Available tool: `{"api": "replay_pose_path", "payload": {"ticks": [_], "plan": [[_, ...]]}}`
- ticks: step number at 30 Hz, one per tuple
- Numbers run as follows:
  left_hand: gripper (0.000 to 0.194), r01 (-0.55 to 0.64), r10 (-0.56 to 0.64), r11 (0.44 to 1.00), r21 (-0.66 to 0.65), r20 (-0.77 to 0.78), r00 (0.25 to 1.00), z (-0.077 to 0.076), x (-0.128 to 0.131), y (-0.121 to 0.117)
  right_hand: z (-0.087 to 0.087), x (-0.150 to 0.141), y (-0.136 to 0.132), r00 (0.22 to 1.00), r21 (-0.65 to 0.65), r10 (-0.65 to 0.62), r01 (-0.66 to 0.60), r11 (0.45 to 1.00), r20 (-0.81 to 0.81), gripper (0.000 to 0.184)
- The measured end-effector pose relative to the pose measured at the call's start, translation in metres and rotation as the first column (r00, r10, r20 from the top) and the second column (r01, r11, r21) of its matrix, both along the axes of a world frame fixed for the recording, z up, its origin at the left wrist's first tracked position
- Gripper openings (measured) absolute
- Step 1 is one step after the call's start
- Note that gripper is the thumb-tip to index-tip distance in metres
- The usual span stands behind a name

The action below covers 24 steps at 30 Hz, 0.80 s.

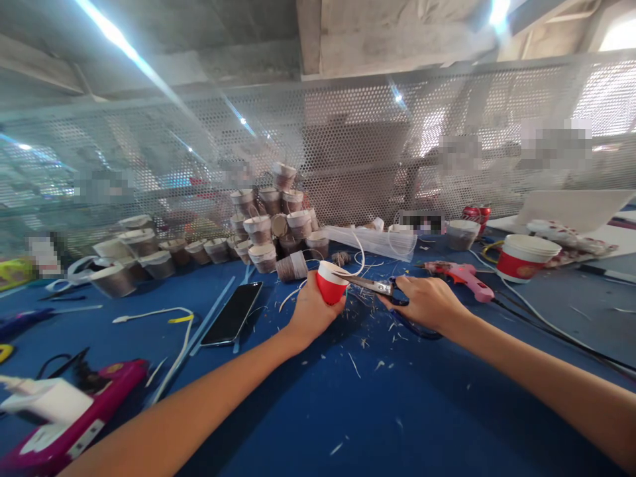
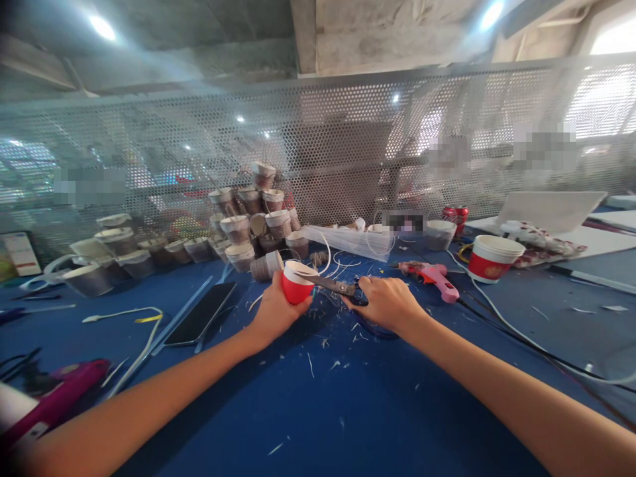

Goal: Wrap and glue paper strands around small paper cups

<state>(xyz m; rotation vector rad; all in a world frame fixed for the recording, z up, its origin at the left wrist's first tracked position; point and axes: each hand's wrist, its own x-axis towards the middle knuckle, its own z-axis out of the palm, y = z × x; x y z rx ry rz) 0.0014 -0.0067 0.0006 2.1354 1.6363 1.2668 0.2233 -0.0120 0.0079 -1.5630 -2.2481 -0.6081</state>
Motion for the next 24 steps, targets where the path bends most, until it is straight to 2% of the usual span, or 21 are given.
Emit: {"api": "replay_pose_path", "payload": {"ticks": [10,18,24], "plan": [[0.043,-0.018,0.02,0.999,0.045,-0.056,0.998,-0.0017,0.0036,-0.0052,0.0003,0.0,-0.0021,0.999,-0.028,0.039,-0.04,0.999,-0.003,0.044],[0.039,-0.079,0.087,0.993,0.085,-0.095,0.992,-0.0029,0.003,-0.0029,-0.0031,-0.0015,-0.0012,0.999,-0.022,0.03,-0.03,0.999,-0.016,0.046],[0.042,-0.11,0.122,0.988,0.111,-0.113,0.986,-0.0051,0.0027,-0.0015,-0.0007,-0.0023,-0.0019,1.0,-0.101,0.015,-0.016,0.995,-0.006,0.046]]}}
